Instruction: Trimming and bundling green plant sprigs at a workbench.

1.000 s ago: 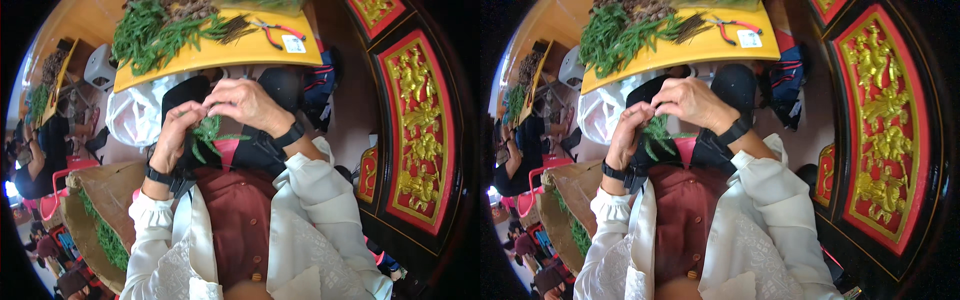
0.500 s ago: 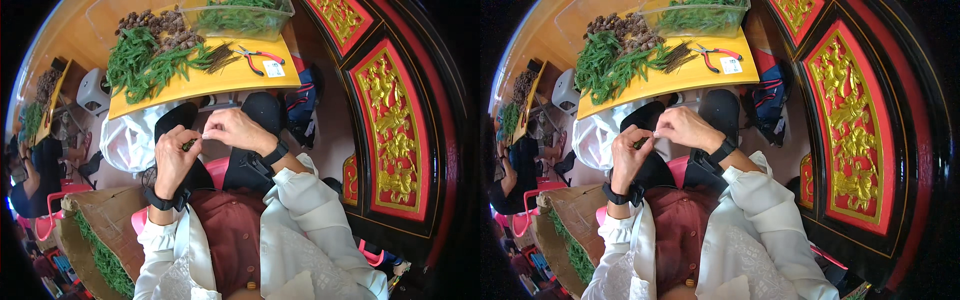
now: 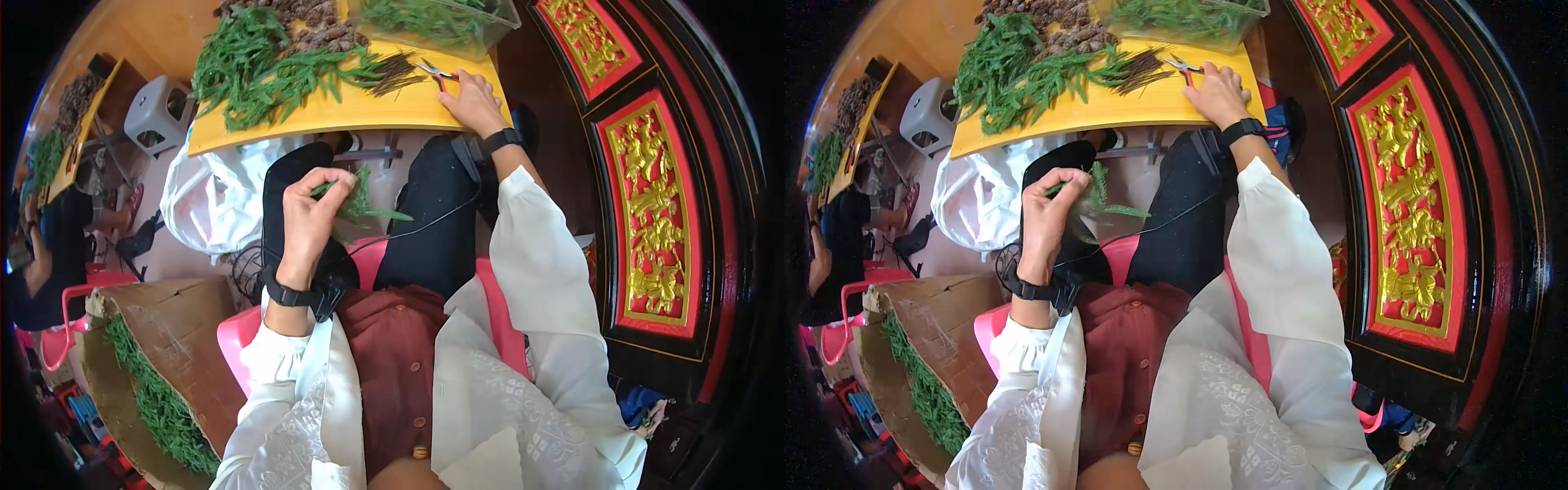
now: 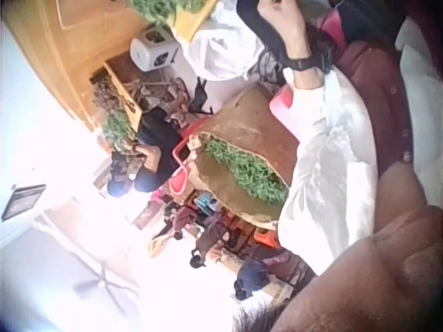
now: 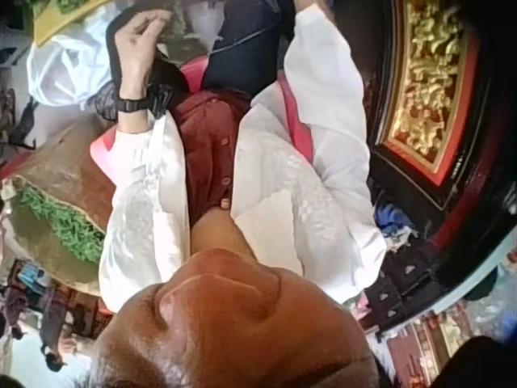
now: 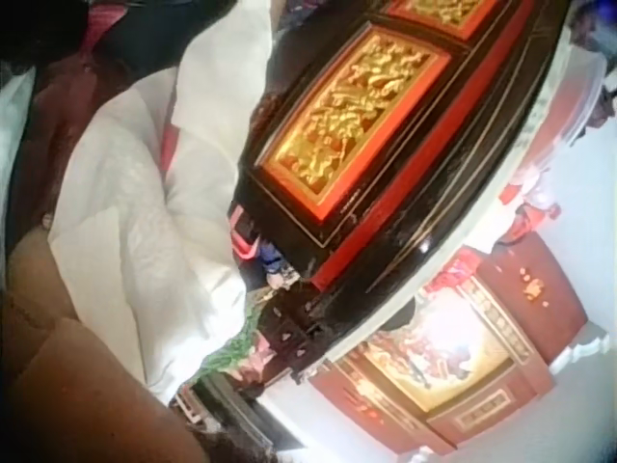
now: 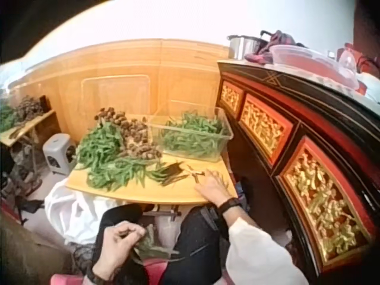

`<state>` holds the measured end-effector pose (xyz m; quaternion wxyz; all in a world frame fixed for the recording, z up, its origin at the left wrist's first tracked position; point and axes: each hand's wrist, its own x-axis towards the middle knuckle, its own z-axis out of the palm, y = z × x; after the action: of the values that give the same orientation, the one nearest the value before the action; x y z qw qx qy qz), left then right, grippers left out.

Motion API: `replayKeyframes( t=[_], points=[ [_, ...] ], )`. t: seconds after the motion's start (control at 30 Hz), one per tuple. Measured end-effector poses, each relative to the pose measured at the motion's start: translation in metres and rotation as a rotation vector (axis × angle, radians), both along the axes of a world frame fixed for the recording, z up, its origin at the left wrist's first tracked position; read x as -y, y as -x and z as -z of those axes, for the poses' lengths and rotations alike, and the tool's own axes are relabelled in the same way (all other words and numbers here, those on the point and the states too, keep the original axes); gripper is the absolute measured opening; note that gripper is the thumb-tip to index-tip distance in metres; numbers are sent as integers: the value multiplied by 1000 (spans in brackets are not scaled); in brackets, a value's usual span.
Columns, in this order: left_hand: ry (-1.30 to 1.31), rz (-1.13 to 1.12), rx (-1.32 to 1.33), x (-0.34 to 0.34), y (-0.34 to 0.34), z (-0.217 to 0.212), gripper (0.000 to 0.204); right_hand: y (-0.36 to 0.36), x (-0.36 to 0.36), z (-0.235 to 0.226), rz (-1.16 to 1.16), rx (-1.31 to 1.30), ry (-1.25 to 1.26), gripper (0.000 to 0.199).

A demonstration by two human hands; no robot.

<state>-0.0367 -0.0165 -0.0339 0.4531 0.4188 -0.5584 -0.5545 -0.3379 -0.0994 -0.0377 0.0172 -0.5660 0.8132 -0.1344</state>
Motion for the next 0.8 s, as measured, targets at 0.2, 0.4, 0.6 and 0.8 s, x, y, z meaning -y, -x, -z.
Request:
replayKeyframes(
  t=[0.2,0.4,0.6,0.8],
  points=[
    [-78,7,-101,-4,2,-2,11,-25,2,2,74,-186,-27,59],
    [137,-79,66,-2,1,8,12,-19,0,-3,253,-45,99,50],
    [211,-160,216,-5,0,4,14,-49,-45,-13,-75,423,189,37],
    [278,-155,241,-9,5,8,11,-129,-102,-22,-338,1469,38,23]
  ],
)
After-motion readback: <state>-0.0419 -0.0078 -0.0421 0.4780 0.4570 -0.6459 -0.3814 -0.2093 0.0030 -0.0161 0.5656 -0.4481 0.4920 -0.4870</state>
